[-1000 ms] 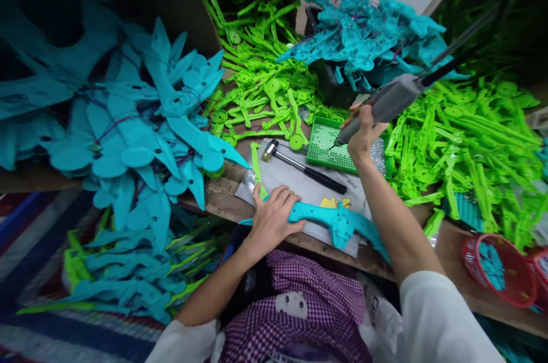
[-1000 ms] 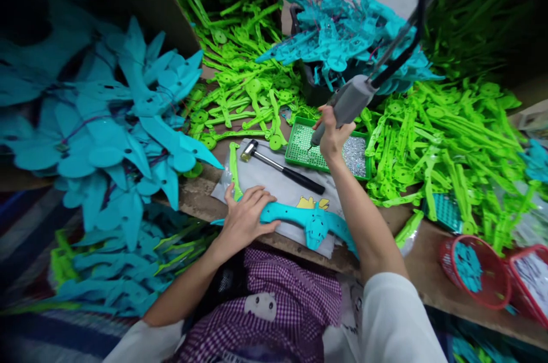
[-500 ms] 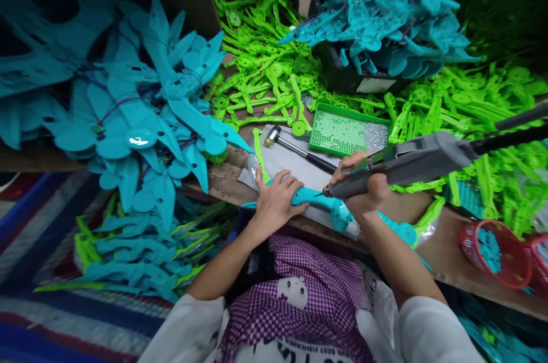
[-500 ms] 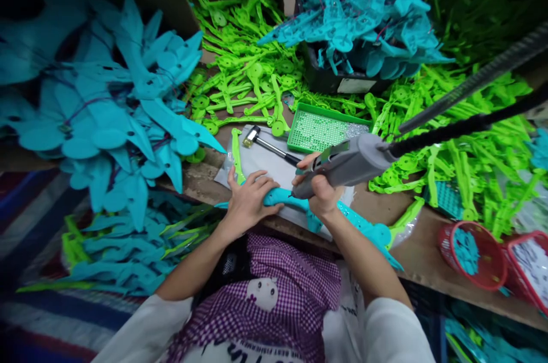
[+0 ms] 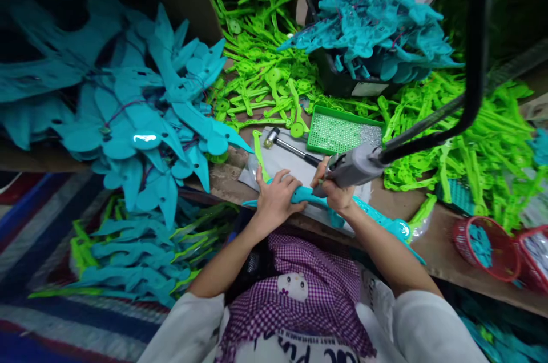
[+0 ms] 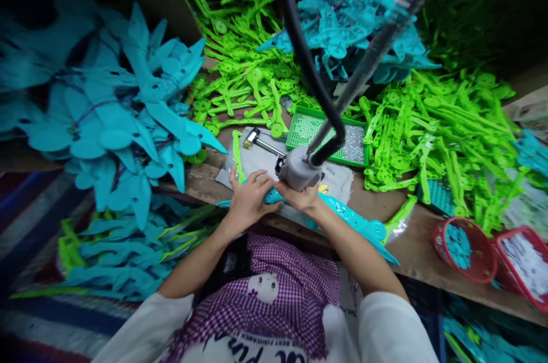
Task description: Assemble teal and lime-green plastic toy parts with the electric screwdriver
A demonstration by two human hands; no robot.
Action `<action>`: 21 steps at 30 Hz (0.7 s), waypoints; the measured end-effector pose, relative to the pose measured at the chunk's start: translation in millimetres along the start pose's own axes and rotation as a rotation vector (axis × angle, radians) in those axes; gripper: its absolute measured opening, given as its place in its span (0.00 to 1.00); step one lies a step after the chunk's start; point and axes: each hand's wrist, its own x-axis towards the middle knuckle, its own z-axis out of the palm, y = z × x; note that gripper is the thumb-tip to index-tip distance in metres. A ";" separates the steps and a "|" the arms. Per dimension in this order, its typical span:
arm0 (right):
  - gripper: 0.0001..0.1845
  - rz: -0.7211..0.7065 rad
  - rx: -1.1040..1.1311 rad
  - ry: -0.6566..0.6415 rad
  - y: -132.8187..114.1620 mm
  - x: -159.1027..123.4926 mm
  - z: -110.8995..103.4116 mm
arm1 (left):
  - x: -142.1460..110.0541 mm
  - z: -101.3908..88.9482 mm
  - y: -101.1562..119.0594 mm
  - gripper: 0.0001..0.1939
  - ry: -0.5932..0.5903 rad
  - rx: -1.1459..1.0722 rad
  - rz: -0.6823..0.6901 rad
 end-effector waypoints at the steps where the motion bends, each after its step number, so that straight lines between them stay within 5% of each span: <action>1: 0.22 -0.006 -0.015 -0.020 1.2 -0.9 -0.1 | 0.2 -0.6 0.2 0.16 -0.005 0.003 0.000; 5: 0.21 -0.038 0.036 -0.003 5.2 -5.1 1.6 | 0.2 -2.8 -0.2 0.15 -0.022 0.020 0.002; 12: 0.21 -0.047 0.152 0.485 -33.9 -11.1 -12.3 | -0.6 -3.4 -0.1 0.16 0.018 0.073 -0.020; 18: 0.14 -0.064 0.098 0.650 -69.7 -17.8 -25.7 | 2.7 -5.3 -5.7 0.15 0.036 0.112 0.001; 21: 0.15 -0.034 0.082 0.622 -79.3 -8.8 -24.5 | 3.7 -6.3 -12.2 0.15 0.043 0.140 0.012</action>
